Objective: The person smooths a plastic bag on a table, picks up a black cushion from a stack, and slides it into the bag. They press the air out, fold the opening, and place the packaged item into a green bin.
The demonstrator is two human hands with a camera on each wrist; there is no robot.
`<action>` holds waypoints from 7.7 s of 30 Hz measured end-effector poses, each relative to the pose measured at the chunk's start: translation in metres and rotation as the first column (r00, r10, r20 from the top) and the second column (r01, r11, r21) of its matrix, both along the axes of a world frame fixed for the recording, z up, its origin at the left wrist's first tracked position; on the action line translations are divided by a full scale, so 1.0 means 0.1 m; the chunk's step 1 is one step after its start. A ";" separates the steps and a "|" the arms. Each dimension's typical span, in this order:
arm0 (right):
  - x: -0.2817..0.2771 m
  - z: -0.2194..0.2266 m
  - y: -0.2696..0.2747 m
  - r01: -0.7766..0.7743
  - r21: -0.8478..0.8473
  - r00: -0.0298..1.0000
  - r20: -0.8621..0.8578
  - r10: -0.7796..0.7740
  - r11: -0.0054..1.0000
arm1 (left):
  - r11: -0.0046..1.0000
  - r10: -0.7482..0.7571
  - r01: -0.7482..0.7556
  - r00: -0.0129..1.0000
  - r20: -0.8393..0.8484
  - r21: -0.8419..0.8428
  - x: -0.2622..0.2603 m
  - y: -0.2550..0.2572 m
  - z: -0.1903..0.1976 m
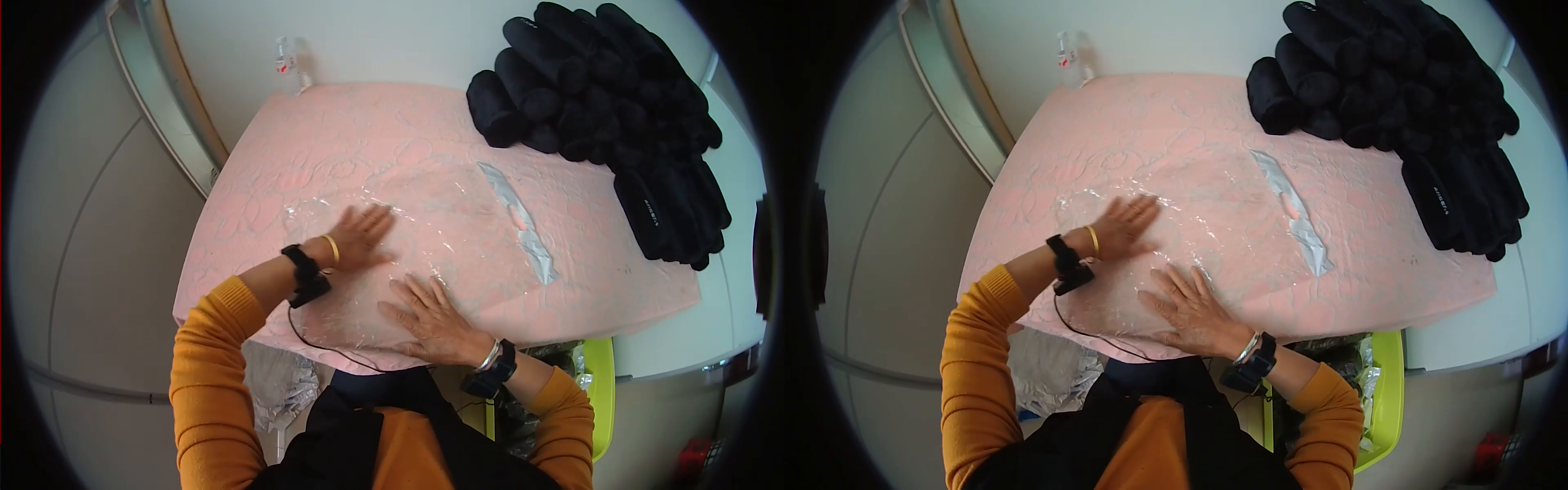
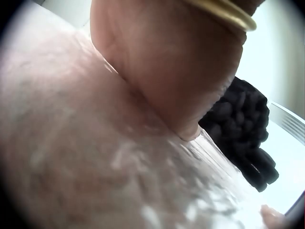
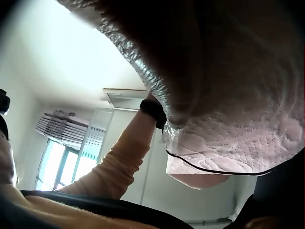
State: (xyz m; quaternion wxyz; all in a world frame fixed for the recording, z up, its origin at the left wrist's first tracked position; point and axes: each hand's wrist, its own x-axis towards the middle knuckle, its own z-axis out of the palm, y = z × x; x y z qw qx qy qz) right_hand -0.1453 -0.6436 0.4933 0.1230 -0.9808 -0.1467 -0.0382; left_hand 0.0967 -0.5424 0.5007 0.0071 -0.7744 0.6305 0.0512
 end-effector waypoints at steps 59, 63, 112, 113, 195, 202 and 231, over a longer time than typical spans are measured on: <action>-1.69 -0.18 -0.86 0.605 0.167 0.752 0.202 -0.628 0.778 | 0.818 -0.546 0.424 0.784 0.296 0.388 -0.87 0.56 1.20; -1.53 -0.29 -0.76 0.616 0.158 0.731 0.252 -0.635 0.772 | 0.888 -0.220 0.180 0.974 0.048 0.423 -0.55 1.09 0.95; -2.69 -0.04 -5.60 0.089 0.893 -0.330 -0.392 -0.859 -0.442 | 0.404 0.139 0.387 0.869 -0.474 0.829 -0.74 -1.35 0.58; -2.90 -0.34 -5.86 0.451 0.843 -0.371 -0.123 -0.921 -0.294 | 0.405 0.140 0.379 0.874 -0.466 0.832 -0.74 -1.33 0.59; -1.36 0.61 -0.98 0.551 0.077 0.769 0.340 -0.541 0.831 | 0.957 -0.267 0.254 0.960 -0.081 -0.141 -1.21 1.02 0.67; -1.18 0.55 -0.34 0.396 0.018 0.912 0.109 -0.396 0.918 | 0.966 0.212 -0.208 0.977 0.008 -0.155 -1.39 2.05 0.32; -0.82 0.28 -0.22 0.368 -0.041 0.930 0.038 -0.366 0.929 | 0.868 0.305 -0.251 0.950 0.060 -0.429 -1.12 1.54 -0.21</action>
